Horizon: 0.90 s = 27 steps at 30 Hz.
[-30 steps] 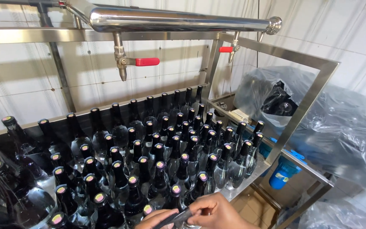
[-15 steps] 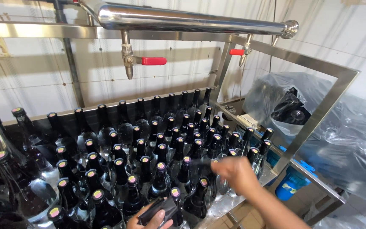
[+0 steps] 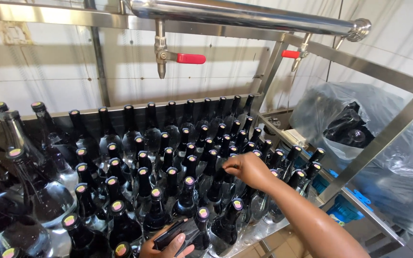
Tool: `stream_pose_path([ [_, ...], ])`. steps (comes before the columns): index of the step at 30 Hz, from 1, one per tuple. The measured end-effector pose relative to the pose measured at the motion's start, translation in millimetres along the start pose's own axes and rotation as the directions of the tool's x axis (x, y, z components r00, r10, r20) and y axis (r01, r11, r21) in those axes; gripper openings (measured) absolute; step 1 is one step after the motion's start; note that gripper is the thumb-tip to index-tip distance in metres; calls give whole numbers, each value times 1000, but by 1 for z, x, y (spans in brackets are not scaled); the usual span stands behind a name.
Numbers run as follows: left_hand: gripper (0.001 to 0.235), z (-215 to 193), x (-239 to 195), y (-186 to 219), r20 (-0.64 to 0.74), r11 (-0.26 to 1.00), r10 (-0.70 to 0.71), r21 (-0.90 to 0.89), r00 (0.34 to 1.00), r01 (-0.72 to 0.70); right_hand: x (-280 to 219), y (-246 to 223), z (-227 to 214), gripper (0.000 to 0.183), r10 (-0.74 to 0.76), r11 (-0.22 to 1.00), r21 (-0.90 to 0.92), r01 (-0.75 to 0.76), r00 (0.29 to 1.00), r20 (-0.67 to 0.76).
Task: Using a handheld heat-sealing tool to shrink plastic caps onto glass bottles arranged in a grid.
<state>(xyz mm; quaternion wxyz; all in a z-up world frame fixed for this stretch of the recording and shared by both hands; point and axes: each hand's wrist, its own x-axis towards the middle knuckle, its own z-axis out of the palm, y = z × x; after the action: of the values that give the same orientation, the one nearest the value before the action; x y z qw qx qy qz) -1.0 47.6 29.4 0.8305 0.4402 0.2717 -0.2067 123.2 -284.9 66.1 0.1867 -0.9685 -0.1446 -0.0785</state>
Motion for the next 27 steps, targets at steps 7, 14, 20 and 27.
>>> stream_pose_path([
  [7, 54, -7, 4, -4, 28, 1000, 24, 1, 999, -24, 24, -14, -15, 49, -426, 904, -131, 407, 884, -194],
  [14, 47, -3, -5, 11, -44, 998, -5, -61, 999, 2, 40, -14, 10, 26, -216, 941, -136, 310, 858, 466],
  [20, 42, -7, -6, 11, -63, 1000, 21, -22, 998, -22, 33, -34, 22, 61, 100, 964, -267, 13, 909, 406],
  [27, 45, -8, -1, 18, -99, 997, -79, 3, 992, 79, 30, -31, 18, 62, -14, 978, -186, 94, 920, 393],
])
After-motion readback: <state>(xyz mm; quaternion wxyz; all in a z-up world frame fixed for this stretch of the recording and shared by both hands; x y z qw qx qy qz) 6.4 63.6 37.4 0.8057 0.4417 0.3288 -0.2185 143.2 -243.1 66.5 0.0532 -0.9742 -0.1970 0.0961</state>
